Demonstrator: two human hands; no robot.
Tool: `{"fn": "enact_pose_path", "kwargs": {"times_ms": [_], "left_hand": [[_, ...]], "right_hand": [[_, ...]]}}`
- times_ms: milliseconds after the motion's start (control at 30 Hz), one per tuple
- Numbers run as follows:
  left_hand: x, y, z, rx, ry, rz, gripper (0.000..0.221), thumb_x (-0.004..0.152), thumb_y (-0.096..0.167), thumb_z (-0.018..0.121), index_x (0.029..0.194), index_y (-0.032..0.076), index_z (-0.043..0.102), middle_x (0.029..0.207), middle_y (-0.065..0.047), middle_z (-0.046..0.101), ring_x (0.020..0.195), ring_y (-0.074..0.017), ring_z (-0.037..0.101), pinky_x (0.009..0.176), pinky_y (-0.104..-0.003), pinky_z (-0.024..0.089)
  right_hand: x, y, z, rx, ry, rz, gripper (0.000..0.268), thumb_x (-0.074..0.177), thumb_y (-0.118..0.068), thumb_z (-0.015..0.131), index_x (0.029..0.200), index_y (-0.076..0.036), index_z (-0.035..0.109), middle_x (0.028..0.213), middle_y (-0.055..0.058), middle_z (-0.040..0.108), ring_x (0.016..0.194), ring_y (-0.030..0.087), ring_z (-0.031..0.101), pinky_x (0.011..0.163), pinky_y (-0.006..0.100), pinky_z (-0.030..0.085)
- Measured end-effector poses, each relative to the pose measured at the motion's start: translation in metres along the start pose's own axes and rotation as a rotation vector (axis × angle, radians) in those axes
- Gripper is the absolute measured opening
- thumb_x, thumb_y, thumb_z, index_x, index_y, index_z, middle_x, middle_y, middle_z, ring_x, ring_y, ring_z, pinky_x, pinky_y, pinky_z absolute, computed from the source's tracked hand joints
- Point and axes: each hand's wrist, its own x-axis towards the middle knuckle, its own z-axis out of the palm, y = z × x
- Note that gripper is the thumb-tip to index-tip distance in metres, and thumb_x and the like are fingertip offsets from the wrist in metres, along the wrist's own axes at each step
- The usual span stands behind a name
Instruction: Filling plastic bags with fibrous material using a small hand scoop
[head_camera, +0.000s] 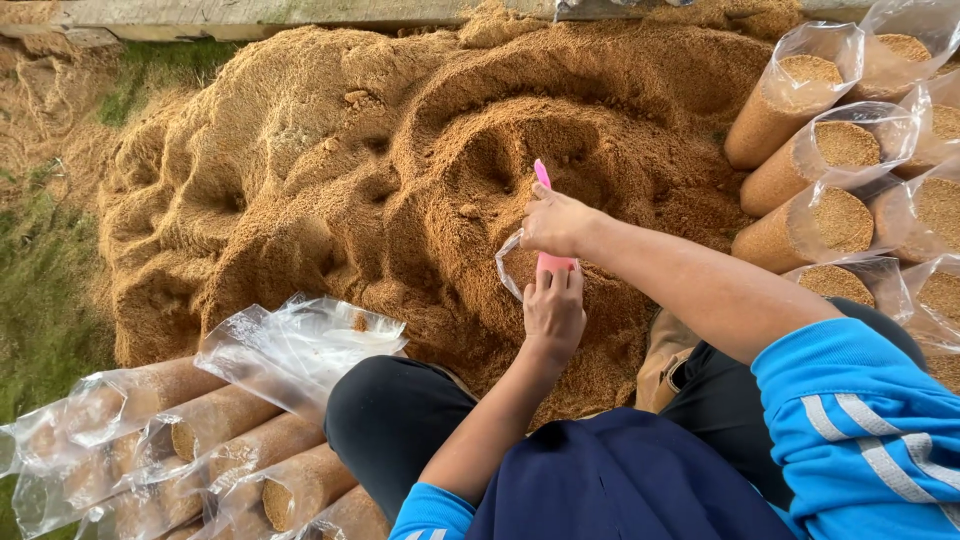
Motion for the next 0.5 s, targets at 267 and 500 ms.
{"fn": "enact_pose_path", "kwargs": {"times_ms": [267,500], "left_hand": [[0.007,-0.001,0.007,-0.103,0.092,-0.010,0.022,0.081,0.004,0.061,0.103,0.009,0.063,0.108,-0.014,0.065,0.099,-0.0264,0.059,0.078,-0.035,0.050],[0.007,-0.024,-0.026,-0.179,-0.137,-0.081,0.019,0.095,0.021,0.058,0.105,0.011,0.070,0.105,-0.012,0.070,0.106,-0.0292,0.061,0.092,-0.045,0.047]], "right_hand": [[0.006,0.011,0.028,-0.036,0.029,-0.014,0.034,0.088,-0.007,0.073,0.111,-0.032,0.068,0.097,-0.005,0.074,0.108,0.016,0.063,0.123,0.052,0.029],[-0.042,0.035,-0.025,0.157,0.023,0.321,0.026,0.095,-0.010,0.070,0.115,-0.027,0.065,0.099,-0.003,0.072,0.104,0.017,0.067,0.113,0.047,0.043]]}}
